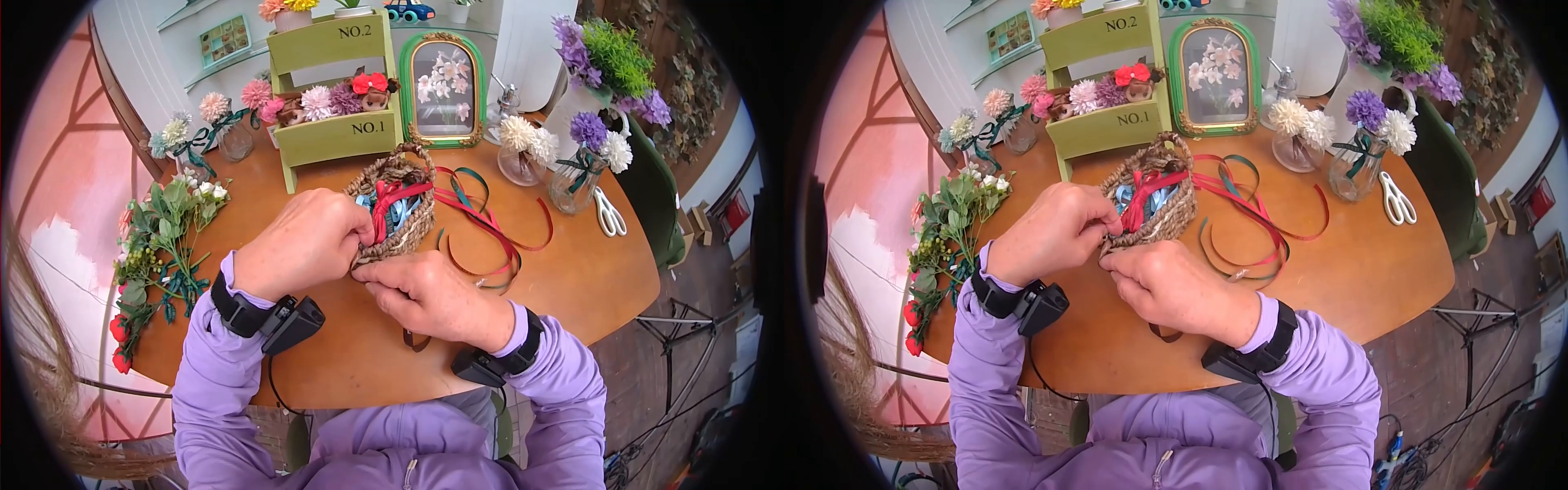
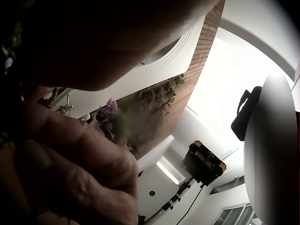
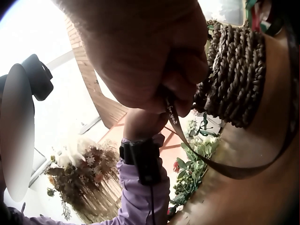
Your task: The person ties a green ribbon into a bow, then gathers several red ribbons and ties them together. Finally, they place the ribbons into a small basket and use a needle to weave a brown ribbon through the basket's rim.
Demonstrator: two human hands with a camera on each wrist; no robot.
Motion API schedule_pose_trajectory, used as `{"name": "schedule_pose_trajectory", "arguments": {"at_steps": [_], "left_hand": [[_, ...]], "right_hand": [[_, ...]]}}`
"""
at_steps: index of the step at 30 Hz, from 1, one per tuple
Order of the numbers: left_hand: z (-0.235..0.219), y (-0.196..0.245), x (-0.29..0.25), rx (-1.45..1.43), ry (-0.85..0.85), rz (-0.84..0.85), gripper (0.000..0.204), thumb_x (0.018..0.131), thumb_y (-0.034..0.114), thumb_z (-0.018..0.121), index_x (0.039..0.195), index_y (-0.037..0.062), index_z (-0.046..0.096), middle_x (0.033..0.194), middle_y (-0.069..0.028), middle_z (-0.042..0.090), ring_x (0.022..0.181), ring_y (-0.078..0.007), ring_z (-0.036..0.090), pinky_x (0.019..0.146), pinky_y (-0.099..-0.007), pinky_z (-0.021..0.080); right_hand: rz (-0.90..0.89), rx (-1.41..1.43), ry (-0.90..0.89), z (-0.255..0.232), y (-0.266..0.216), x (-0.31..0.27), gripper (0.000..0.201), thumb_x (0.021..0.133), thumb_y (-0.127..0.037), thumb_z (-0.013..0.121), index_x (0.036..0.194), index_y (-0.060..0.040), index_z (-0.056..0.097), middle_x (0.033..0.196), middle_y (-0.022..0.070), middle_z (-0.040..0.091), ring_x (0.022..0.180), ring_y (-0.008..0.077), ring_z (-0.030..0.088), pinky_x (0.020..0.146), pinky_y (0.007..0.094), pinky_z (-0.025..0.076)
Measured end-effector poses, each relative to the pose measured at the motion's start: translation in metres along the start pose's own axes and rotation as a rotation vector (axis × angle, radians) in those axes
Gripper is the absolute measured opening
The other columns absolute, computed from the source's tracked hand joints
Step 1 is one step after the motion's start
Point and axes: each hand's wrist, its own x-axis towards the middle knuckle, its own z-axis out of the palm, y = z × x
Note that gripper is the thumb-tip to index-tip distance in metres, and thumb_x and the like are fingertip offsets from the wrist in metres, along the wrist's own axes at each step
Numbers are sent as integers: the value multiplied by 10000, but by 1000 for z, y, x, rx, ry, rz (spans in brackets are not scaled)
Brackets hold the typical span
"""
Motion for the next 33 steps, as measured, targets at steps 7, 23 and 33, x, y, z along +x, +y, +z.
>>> {"name": "schedule_pose_trajectory", "arguments": {"at_steps": [7, 23, 33], "left_hand": [[-7, -3, -5, 145, -49, 89, 96, 717, -12, 594, 783, -15, 664, 777, -172, 652, 759, -365, 633, 679, -435, 509], [-2, -17, -15, -130, 172, 75, 154, 721, -125, 568, 837, -34, 617, 720, -136, 601, 645, -238, 598, 572, -321, 463], [-6, -32, -19, -106, 117, 160, 194, 667, -126, 527, 785, -28, 647, 759, -140, 597, 710, -295, 612, 622, -373, 487]], "right_hand": [[63, -23, -116, -4, -1, 0, 279, 859, -43, 572, 1109, 56, 645, 890, 204, 683, 776, 329, 682, 724, 380, 545], [88, 35, -21, -1, -6, 1, 237, 829, -35, 567, 1027, 56, 661, 823, 234, 660, 747, 376, 669, 686, 415, 541], [82, 14, -22, -2, -4, 2, 216, 821, -32, 572, 995, 57, 666, 792, 227, 662, 735, 365, 670, 672, 407, 541]]}}
